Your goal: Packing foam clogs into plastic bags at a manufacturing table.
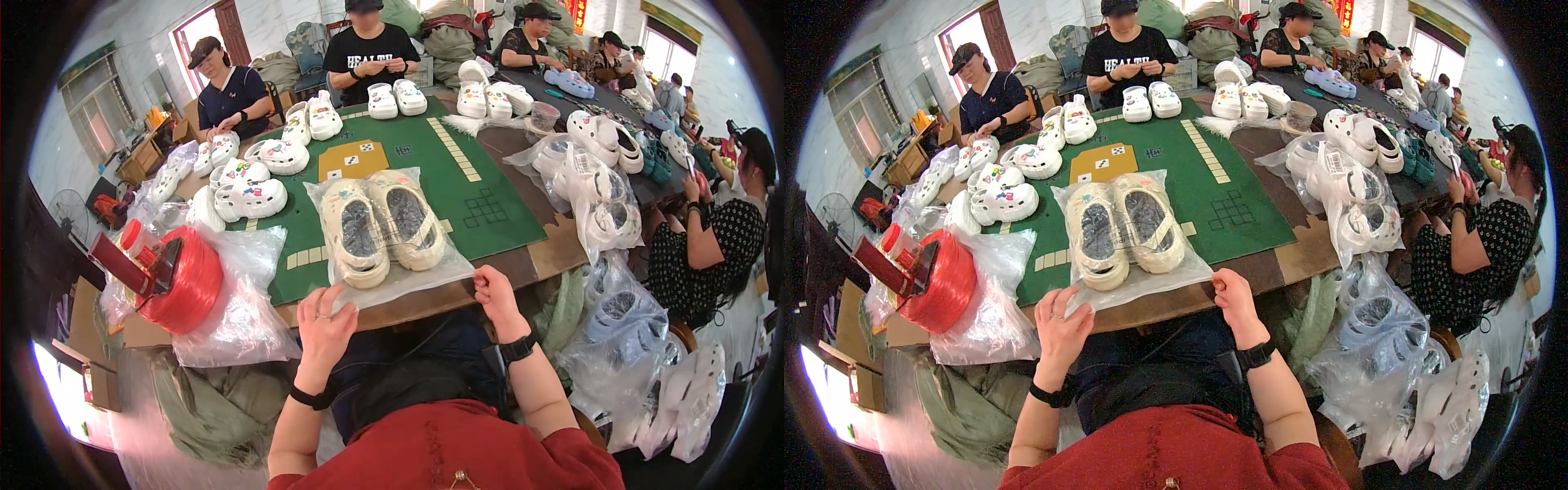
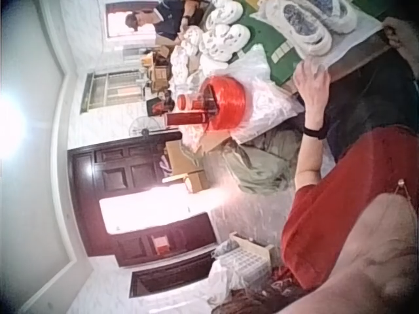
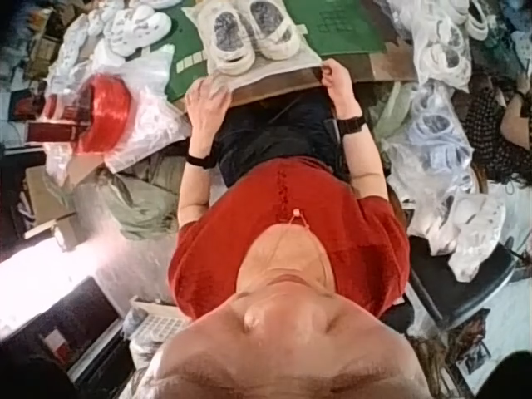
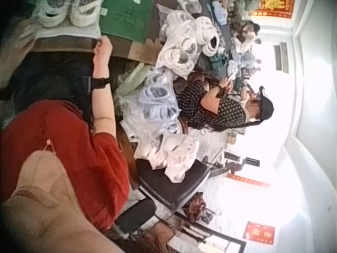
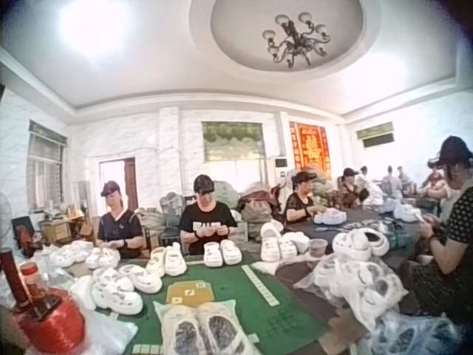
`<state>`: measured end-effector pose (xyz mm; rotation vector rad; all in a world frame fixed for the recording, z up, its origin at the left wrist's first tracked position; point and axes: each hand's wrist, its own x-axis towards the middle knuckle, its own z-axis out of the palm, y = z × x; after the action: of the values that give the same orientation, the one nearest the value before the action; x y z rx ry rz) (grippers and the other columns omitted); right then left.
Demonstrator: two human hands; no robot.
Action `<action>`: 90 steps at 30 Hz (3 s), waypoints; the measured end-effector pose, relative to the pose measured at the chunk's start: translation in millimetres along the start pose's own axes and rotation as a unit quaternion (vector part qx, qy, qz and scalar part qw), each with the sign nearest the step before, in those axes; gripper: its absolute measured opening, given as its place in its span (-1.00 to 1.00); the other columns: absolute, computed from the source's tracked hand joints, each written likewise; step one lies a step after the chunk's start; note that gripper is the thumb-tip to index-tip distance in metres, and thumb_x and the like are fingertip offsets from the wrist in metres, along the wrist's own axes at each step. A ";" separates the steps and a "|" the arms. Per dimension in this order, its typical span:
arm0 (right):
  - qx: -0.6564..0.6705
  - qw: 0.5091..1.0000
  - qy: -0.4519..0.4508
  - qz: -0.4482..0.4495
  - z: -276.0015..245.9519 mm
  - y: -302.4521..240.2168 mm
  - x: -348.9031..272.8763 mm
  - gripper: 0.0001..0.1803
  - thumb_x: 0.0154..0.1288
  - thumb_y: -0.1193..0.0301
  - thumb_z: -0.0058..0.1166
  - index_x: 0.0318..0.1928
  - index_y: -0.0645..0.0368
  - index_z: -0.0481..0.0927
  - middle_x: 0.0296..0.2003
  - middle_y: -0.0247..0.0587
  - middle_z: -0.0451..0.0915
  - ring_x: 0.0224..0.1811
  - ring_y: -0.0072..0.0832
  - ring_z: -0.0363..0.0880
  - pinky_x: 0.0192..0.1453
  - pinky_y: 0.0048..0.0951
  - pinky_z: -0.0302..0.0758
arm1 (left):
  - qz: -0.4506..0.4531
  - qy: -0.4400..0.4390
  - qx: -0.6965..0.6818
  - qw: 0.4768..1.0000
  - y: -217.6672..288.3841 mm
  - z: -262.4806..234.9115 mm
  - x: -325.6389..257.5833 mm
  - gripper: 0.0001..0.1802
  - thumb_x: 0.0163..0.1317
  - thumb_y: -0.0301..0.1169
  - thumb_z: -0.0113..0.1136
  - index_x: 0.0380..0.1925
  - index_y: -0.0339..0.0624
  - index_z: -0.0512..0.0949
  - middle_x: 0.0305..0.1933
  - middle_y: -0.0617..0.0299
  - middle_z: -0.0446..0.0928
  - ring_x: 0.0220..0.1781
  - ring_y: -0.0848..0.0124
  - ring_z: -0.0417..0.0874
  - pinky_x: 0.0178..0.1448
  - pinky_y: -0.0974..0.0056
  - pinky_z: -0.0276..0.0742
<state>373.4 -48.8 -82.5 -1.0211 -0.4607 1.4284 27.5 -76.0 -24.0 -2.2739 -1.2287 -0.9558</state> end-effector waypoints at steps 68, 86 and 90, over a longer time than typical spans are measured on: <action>-0.649 0.581 -0.121 -0.476 96.0 -19.1 -42.6 -0.09 -0.38 -0.06 0.51 0.01 0.16 0.49 0.06 0.17 0.36 0.22 0.12 0.28 0.42 0.30 0.04 | -0.370 -0.026 -0.622 0.690 -47.8 77.6 -25.2 -0.29 0.58 0.09 -0.42 0.51 -0.16 0.08 0.52 -0.10 0.13 0.44 0.03 0.33 0.43 0.06 0.34; -0.677 0.476 0.507 -0.242 -138.1 -247.6 -300.2 -0.01 -0.26 -0.24 0.47 -0.07 0.42 0.52 -0.07 0.19 0.49 0.06 0.01 0.45 0.17 -0.12 0.44 | -0.345 -0.034 -0.627 0.698 -51.2 91.8 -33.5 -0.40 0.58 -0.04 -0.17 0.41 -0.22 0.28 0.46 0.02 0.29 0.37 0.15 0.44 0.35 0.14 0.42; -0.598 0.494 0.584 -0.239 -221.7 -226.5 -302.9 0.01 -0.23 -0.25 0.46 -0.04 0.45 0.50 -0.06 0.24 0.51 0.08 0.05 0.48 0.19 -0.11 0.44 | -0.347 -0.044 -0.617 0.705 -48.4 92.5 -29.3 -0.43 0.58 -0.10 -0.17 0.38 -0.28 0.30 0.43 0.04 0.32 0.35 0.16 0.44 0.34 0.13 0.42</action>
<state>636.9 -363.1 72.4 -2.3886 -0.5730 -0.5817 11.1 -10.3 -108.6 -2.6778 -1.8785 -2.6227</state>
